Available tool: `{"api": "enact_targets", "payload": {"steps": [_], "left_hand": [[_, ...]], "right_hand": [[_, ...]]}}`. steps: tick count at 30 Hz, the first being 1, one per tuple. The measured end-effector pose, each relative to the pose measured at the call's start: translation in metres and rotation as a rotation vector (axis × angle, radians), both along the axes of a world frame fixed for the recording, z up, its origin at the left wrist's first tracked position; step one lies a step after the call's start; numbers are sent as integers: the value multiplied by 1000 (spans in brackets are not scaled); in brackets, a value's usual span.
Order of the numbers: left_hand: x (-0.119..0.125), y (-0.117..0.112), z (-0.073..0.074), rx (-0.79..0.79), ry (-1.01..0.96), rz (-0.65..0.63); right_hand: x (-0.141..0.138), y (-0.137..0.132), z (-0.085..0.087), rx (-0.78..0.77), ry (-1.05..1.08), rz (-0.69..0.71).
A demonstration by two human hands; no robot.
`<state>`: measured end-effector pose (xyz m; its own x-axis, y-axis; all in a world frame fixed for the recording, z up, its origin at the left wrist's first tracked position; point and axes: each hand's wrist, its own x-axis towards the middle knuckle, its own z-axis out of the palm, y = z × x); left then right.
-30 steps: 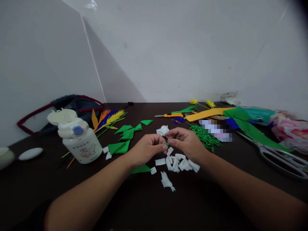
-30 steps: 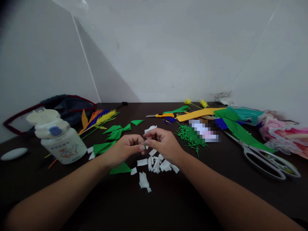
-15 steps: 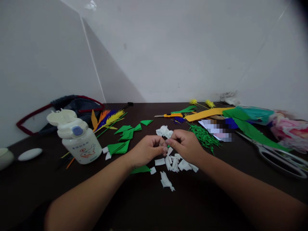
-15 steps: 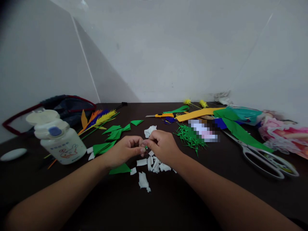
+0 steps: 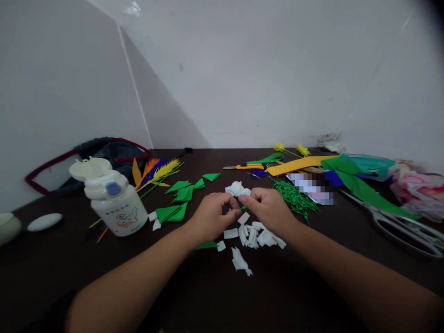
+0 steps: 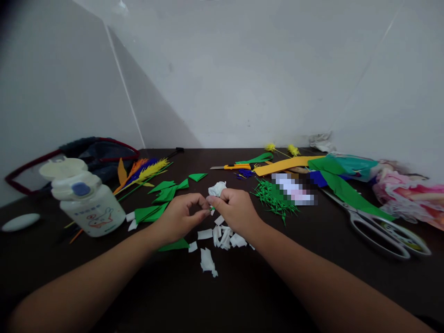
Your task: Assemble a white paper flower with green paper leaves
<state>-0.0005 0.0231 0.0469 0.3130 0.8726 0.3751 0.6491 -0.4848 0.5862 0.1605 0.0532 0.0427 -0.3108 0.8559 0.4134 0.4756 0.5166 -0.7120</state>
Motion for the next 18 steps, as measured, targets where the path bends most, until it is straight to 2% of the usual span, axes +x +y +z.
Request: {"api": "enact_targets", "payload": {"steps": [3, 10, 14, 18], "left_hand": [[0, 0, 0, 0, 6, 7], [-6, 4, -4, -224, -186, -84], [-7, 5, -7, -284, -280, -137], [-6, 5, -6, -333, -340, -174]], "right_hand": [[1, 1, -1, -26, 47, 43], [10, 7, -2, -115, 218, 301], [12, 8, -3, -150, 219, 324], [12, 9, -4, -164, 251, 279]]}}
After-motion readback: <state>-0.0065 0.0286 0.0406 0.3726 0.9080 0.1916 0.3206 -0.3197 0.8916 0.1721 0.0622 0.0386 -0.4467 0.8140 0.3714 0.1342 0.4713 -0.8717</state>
